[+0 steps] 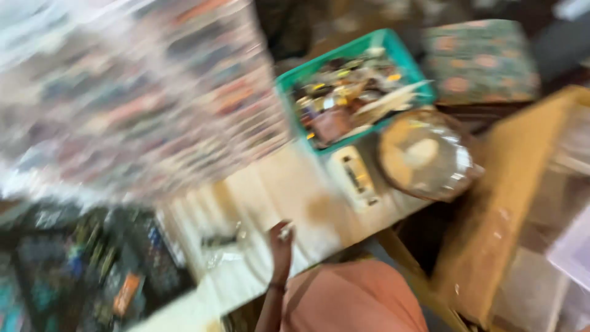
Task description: The person picks up small packaged items from a black crate and places them into clear plastic containers. They then close the containers and move them into a cardboard box. The person repeats this process with different items, including small bottles and wrapped goods, organizing them into the containers.
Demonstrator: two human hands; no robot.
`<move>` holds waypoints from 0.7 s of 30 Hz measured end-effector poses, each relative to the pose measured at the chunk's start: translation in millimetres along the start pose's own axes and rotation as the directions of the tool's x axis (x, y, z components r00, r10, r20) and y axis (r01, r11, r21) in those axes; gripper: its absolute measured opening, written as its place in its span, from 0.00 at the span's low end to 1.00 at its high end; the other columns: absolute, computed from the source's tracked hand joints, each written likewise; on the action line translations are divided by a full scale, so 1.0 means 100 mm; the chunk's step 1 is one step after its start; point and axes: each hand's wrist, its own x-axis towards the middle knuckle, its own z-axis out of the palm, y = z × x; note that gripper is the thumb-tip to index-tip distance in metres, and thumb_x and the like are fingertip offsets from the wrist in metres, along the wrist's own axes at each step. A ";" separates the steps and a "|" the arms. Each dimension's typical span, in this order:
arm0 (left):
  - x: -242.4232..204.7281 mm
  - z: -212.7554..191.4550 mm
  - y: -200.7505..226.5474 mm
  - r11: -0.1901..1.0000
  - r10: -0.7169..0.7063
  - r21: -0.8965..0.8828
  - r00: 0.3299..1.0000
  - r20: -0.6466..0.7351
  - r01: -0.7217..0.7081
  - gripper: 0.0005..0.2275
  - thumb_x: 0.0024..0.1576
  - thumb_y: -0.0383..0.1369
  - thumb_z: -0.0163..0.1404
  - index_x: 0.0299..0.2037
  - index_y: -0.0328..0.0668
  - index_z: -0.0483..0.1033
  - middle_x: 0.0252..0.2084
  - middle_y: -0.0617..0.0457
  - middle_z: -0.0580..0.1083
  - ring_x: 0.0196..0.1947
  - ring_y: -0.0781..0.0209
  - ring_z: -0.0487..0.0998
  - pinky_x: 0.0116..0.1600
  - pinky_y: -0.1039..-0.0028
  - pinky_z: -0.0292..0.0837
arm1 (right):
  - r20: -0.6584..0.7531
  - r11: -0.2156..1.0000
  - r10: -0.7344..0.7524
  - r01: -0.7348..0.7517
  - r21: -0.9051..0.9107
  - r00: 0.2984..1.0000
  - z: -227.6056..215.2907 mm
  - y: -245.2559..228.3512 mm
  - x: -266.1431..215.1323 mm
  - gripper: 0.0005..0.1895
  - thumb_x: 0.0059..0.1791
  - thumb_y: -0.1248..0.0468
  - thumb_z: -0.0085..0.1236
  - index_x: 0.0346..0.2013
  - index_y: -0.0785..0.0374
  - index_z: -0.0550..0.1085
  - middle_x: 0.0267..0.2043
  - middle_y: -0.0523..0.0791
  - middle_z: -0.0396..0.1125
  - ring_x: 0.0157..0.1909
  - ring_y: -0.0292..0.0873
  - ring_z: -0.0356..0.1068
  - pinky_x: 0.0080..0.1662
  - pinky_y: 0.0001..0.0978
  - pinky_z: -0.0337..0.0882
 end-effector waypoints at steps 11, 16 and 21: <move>-0.21 0.42 1.88 0.035 0.104 -0.772 0.766 0.634 0.634 0.36 0.55 0.64 0.38 0.75 0.75 0.42 0.71 0.53 0.60 0.69 0.47 0.60 0.58 0.41 0.67 | 0.448 0.878 -0.448 0.475 0.059 0.774 3.79 -1.69 -1.23 0.13 0.54 0.59 0.58 0.49 0.61 0.80 0.46 0.46 0.75 0.41 0.40 0.74 0.43 0.32 0.74; -0.09 0.71 0.13 0.052 -0.196 -0.913 0.900 0.388 0.405 0.45 0.68 0.63 0.46 0.83 0.36 0.46 0.76 0.28 0.55 0.70 0.30 0.59 0.60 0.42 0.71 | 0.594 0.645 -0.668 0.746 0.163 0.448 3.92 -2.20 -1.85 0.21 0.45 0.57 0.66 0.50 0.61 0.78 0.49 0.50 0.74 0.41 0.47 0.77 0.40 0.37 0.77; -0.17 -0.15 1.48 0.378 -0.618 -0.767 0.758 0.207 0.518 0.48 0.49 0.59 0.50 0.74 0.76 0.27 0.75 0.53 0.44 0.71 0.44 0.56 0.57 0.44 0.65 | 0.671 0.515 -0.684 0.841 0.167 0.286 4.15 -1.98 -2.12 0.19 0.46 0.59 0.63 0.52 0.55 0.78 0.45 0.48 0.76 0.39 0.47 0.77 0.42 0.37 0.77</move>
